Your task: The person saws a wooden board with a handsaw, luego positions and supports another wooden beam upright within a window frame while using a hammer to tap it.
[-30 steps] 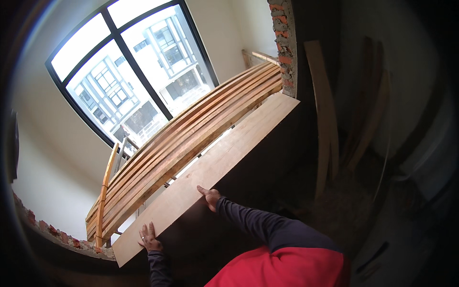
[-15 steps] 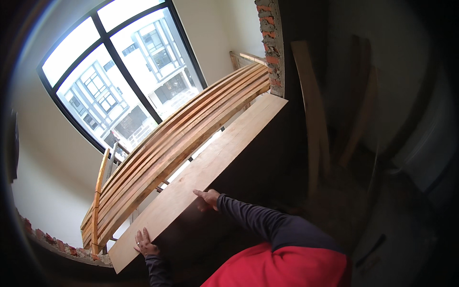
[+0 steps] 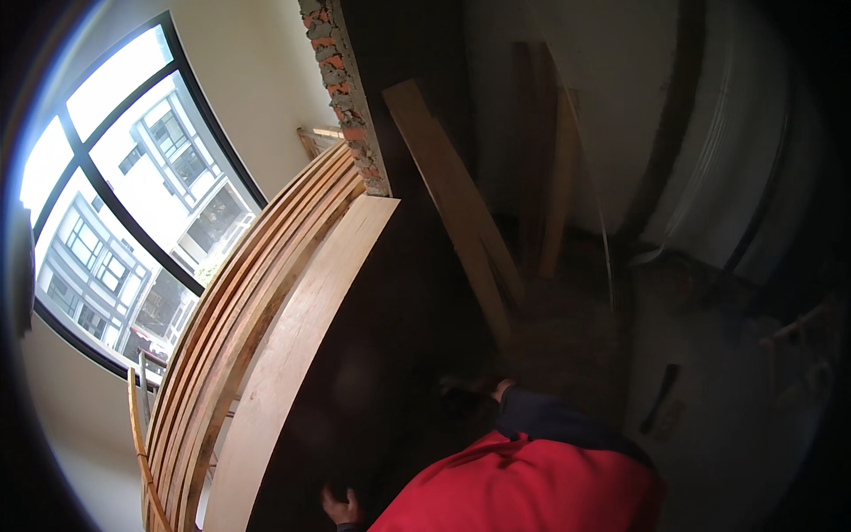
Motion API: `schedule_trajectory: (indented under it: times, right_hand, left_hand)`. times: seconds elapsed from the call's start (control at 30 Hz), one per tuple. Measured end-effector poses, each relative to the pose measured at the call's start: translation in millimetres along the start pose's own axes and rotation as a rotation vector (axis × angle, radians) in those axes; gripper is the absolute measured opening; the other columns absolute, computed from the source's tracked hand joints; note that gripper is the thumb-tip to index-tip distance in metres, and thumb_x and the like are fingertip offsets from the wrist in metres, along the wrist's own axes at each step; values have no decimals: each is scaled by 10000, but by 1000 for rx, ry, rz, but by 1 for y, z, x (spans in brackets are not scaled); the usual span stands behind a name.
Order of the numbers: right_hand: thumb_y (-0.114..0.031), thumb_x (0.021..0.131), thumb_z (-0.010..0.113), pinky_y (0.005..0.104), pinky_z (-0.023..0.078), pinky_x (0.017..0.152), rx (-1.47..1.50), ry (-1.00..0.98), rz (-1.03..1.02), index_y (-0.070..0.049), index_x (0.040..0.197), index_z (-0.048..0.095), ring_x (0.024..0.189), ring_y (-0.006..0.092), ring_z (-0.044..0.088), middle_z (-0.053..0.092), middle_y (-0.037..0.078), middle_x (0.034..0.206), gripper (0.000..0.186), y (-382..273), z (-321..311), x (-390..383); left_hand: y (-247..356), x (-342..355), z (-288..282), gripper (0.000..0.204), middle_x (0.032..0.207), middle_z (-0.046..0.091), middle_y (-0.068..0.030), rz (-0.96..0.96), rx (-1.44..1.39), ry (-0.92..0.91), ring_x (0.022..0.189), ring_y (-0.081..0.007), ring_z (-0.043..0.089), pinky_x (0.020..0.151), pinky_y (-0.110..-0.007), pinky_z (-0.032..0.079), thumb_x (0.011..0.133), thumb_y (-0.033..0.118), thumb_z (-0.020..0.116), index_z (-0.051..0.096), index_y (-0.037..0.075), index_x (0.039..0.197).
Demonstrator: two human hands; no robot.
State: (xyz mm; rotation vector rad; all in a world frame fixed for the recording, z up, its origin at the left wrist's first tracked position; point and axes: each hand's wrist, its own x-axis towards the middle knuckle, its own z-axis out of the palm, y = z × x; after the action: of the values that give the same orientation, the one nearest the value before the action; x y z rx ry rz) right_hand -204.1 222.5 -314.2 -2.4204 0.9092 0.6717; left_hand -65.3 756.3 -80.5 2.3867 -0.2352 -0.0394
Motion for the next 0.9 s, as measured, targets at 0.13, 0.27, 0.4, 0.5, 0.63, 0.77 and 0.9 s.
schedule_trajectory:
  times: [0.13, 0.27, 0.4, 0.5, 0.63, 0.77, 0.9]
  right_hand:
    - [-410, 814, 635, 468, 488, 886, -622, -182, -107, -127, 1138, 645, 1056, 336, 605, 655, 139, 1092, 430, 99, -4, 3]
    - [-302, 905, 564, 428, 519, 593, 525, -183, 251, -112, 1080, 617, 700, 266, 635, 658, 112, 898, 263, 199, -24, -15]
    - [-262, 934, 536, 380, 497, 437, 1164, -57, 579, -113, 1085, 559, 492, 214, 596, 638, 89, 795, 213, 267, -51, -30]
    - [-247, 937, 529, 380, 492, 436, 1219, -27, 661, -113, 1087, 543, 477, 207, 569, 628, 84, 778, 201, 351, -70, -36]
    - [-233, 938, 522, 381, 494, 448, 1319, 121, 750, -117, 1096, 529, 476, 199, 550, 614, 77, 766, 197, 431, -117, -11]
    - [-234, 936, 526, 374, 493, 445, 1276, 127, 765, -123, 1117, 510, 490, 194, 553, 609, 72, 765, 212, 502, -148, 17]
    - [-220, 929, 543, 366, 488, 442, 1302, 197, 699, -132, 1120, 518, 492, 187, 548, 602, 63, 760, 212, 505, -196, 66]
  left_hand:
    - [-16, -48, 108, 537, 1228, 577, -214, -187, -19, -956, 1157, -312, 548, 979, -395, 429, 843, 318, 666, 548, -20, 1243]
    - [21, -86, 206, 538, 1239, 580, -194, -272, -84, -1164, 1148, -294, 556, 974, -385, 436, 856, 317, 665, 540, -22, 1254]
    - [62, -100, 298, 538, 1249, 582, -174, -308, -129, -1116, 1138, -276, 563, 969, -374, 442, 869, 315, 665, 532, -23, 1266]
    - [90, -94, 357, 539, 1257, 584, -159, -244, -162, -1015, 1131, -263, 569, 966, -367, 447, 879, 314, 664, 526, -25, 1274]
    - [128, -74, 404, 576, 1269, 581, -158, -492, -310, -788, 1159, -256, 555, 978, -350, 436, 860, 336, 690, 528, -19, 1283]
    - [202, -47, 431, 615, 1258, 584, -184, -677, -210, -706, 1179, -273, 546, 981, -335, 430, 827, 349, 725, 537, -29, 1274]
    - [226, -28, 445, 585, 1260, 583, -185, -650, -149, -728, 1168, -276, 557, 983, -342, 431, 833, 342, 718, 549, -3, 1273]
